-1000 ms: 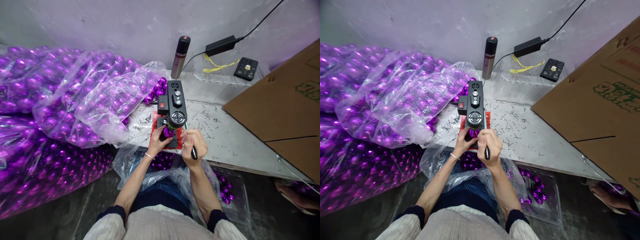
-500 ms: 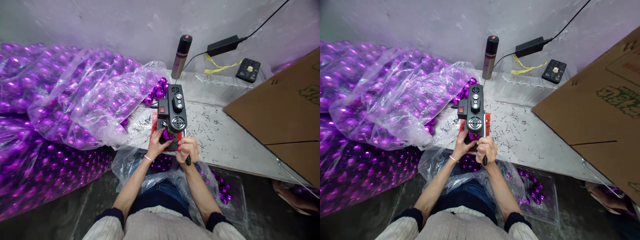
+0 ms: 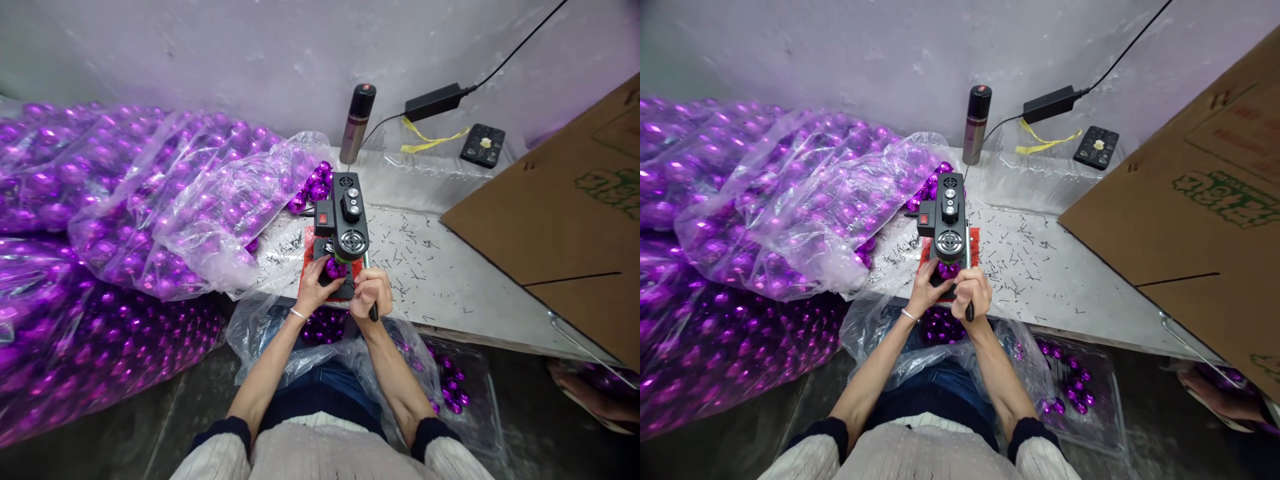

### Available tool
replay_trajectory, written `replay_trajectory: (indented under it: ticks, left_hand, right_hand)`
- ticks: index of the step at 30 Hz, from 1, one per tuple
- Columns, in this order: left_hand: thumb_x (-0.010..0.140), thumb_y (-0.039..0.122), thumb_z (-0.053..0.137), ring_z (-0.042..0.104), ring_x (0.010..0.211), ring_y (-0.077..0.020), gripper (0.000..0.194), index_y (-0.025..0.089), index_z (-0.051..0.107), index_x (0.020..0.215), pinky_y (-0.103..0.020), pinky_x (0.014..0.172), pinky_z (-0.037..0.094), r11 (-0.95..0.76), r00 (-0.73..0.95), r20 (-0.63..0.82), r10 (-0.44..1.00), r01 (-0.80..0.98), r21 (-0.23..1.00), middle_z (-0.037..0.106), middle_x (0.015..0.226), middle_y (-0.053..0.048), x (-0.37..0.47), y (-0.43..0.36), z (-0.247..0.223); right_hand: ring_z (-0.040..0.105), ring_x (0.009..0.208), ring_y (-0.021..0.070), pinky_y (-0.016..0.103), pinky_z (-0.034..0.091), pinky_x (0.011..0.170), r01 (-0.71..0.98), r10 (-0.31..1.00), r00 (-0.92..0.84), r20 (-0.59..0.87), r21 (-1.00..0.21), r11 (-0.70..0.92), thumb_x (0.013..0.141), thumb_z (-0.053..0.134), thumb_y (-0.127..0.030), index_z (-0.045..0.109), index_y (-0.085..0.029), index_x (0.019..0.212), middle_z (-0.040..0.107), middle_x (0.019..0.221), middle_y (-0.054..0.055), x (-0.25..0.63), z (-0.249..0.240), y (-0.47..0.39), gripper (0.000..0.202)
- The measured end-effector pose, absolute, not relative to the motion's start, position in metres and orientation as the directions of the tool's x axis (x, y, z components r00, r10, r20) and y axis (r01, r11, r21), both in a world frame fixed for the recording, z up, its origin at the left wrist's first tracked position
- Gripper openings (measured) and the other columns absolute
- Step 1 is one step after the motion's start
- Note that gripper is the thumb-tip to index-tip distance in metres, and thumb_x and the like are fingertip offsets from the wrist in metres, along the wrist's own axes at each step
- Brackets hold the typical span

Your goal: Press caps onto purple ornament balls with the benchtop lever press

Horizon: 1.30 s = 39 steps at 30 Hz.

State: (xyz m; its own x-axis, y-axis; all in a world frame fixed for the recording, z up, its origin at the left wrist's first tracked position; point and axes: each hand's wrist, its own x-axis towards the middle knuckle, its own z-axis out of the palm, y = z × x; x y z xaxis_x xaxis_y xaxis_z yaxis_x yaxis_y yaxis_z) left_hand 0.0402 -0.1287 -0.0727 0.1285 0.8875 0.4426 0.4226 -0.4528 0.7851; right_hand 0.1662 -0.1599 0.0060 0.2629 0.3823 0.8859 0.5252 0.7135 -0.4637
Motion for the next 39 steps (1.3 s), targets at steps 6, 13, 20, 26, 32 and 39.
replay_trajectory:
  ticks: [6, 13, 20, 26, 32, 39]
  left_hand:
    - [0.090, 0.050, 0.072, 0.064, 0.129, -0.0306, 0.062, 0.019, 0.055, 0.141, -0.051, 0.112, 0.049, -0.498, 0.175, 0.469, 0.866, 0.400, 0.769, 0.068, 0.135, -0.016, 0.035, -0.142, -0.075]
    - [0.088, 0.064, 0.067, 0.052, 0.143, -0.0354, 0.089, 0.014, 0.037, 0.155, -0.057, 0.121, 0.040, -0.652, 0.346, 0.564, 0.750, 0.530, 0.543, 0.056, 0.149, -0.024, 0.005, -0.180, -0.067]
    - [0.101, 0.029, 0.042, 0.038, 0.152, -0.0370, 0.050, 0.006, 0.054, 0.145, -0.057, 0.126, 0.032, -0.044, -0.215, 0.374, 0.902, 0.816, 0.576, 0.047, 0.156, -0.026, -0.061, -0.112, -0.032]
    - [0.089, 0.019, 0.054, 0.041, 0.148, -0.0450, 0.062, 0.008, 0.049, 0.150, -0.066, 0.123, 0.026, 0.135, -0.261, 0.235, 0.936, 0.885, 0.445, 0.036, 0.163, -0.028, -0.082, -0.078, -0.029]
    - [0.084, 0.019, 0.063, 0.053, 0.135, -0.0411, 0.063, 0.011, 0.052, 0.146, -0.059, 0.118, 0.039, 0.084, -0.227, 0.220, 0.949, 0.852, 0.517, 0.054, 0.145, -0.025, -0.093, -0.057, -0.030]
    - [0.079, 0.039, 0.078, 0.055, 0.136, -0.0315, 0.063, 0.017, 0.058, 0.134, -0.045, 0.117, 0.045, -0.154, -0.241, 0.315, 0.918, 0.515, 0.843, 0.056, 0.143, -0.017, -0.079, -0.071, -0.016]
  right_hand:
    - [0.059, 0.068, 0.0138, 0.032, 0.044, 0.064, 0.519, 0.601, 0.258, 0.756, -0.633, 0.574, 0.101, 0.047, -0.018, 0.051, -0.022, 0.069, 0.057, 0.068, -0.001, 0.168, 0.070, -0.172, 0.032]
    - [0.060, 0.070, 0.0143, 0.032, 0.044, 0.066, 0.540, 0.581, 0.235, 0.780, -0.601, 0.589, 0.100, 0.046, -0.017, 0.053, -0.022, 0.070, 0.060, 0.070, 0.000, 0.170, 0.058, -0.173, 0.031]
    - [0.060, 0.070, 0.0135, 0.031, 0.044, 0.065, 0.552, 0.560, 0.201, 0.804, -0.565, 0.613, 0.098, 0.048, -0.013, 0.052, -0.022, 0.071, 0.061, 0.072, -0.001, 0.172, 0.049, -0.173, 0.029]
    - [0.061, 0.071, 0.0135, 0.031, 0.044, 0.065, 0.557, 0.549, 0.194, 0.813, -0.552, 0.621, 0.098, 0.047, -0.012, 0.052, -0.022, 0.072, 0.061, 0.073, 0.000, 0.172, 0.047, -0.173, 0.028]
    - [0.060, 0.069, 0.0140, 0.031, 0.043, 0.064, 0.563, 0.551, 0.194, 0.812, -0.552, 0.615, 0.098, 0.047, -0.013, 0.052, -0.022, 0.071, 0.060, 0.072, 0.000, 0.171, 0.048, -0.173, 0.029]
    - [0.059, 0.069, 0.0135, 0.030, 0.044, 0.065, 0.551, 0.557, 0.181, 0.811, -0.552, 0.625, 0.098, 0.046, -0.013, 0.053, -0.022, 0.073, 0.060, 0.073, -0.001, 0.172, 0.048, -0.174, 0.027]
